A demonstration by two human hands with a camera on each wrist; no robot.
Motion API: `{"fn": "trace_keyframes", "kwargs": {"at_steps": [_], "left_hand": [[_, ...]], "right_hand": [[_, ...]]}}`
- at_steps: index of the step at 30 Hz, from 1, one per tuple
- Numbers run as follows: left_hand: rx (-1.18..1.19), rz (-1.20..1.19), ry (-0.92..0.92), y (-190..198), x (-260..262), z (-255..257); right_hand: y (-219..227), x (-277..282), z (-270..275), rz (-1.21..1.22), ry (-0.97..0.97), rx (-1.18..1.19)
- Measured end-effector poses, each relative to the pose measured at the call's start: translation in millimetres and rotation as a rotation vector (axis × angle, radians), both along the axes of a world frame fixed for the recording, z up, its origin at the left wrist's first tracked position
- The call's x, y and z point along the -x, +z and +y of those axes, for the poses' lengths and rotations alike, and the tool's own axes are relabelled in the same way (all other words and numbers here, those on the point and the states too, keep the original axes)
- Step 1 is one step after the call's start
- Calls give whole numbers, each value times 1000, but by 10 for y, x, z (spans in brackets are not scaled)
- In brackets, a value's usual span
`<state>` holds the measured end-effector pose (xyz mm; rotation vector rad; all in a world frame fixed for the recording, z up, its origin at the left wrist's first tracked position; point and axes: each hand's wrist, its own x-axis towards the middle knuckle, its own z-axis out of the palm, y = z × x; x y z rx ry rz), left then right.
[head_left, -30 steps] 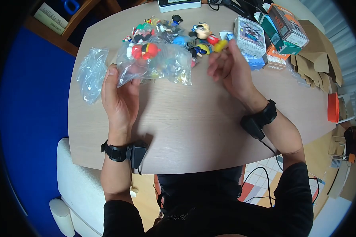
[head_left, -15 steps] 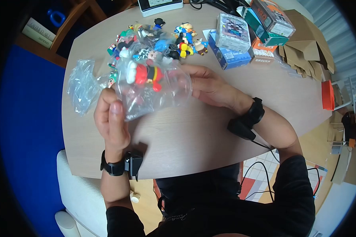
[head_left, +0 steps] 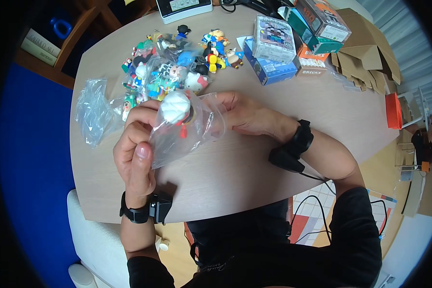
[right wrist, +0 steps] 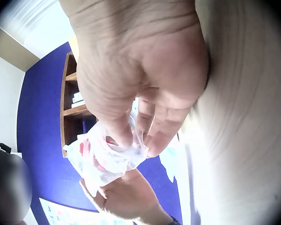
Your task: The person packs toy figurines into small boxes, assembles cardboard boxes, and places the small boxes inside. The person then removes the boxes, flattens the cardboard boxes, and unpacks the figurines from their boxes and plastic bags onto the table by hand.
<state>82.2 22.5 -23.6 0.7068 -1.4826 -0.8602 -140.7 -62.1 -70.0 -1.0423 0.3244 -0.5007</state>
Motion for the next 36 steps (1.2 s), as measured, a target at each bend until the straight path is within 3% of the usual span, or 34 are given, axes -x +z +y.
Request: {"fn": "trace_keyframes", "kwargs": {"at_steps": [9, 13, 15, 21, 22, 24, 27, 29, 31, 32, 36], "left_hand": [[-95, 198, -44, -40, -47, -60], [-162, 211, -67, -37, -8, -65], [-202, 342, -139, -48, 11, -81], [-233, 174, -156, -115, 58, -113], [-228, 175, -156, -110, 63, -93], [-433, 303, -86, -95, 87, -53], [-425, 265, -63, -208, 22, -96], [-418, 244, -54, -229, 38, -121], [-332, 77, 155, -215, 97, -139], [-337, 76, 154, -221, 96, -143], [-418, 58, 115, -234, 100, -164]], "right_hand": [[-109, -37, -13, -68, -140, 27], [54, -26, 57, -46, -5, -29], [72, -21, 69, -46, 23, -35], [1, -31, 30, -39, 67, 31], [-6, -31, 31, -40, -14, 10], [-5, -16, 8, -38, -95, -8], [-15, -36, -1, -10, -148, 56], [-27, -56, 31, 75, -159, 249], [-21, -31, 60, 151, -148, 288], [-13, -25, 75, 225, -134, 326], [73, -49, 82, 178, -217, 242]]}}
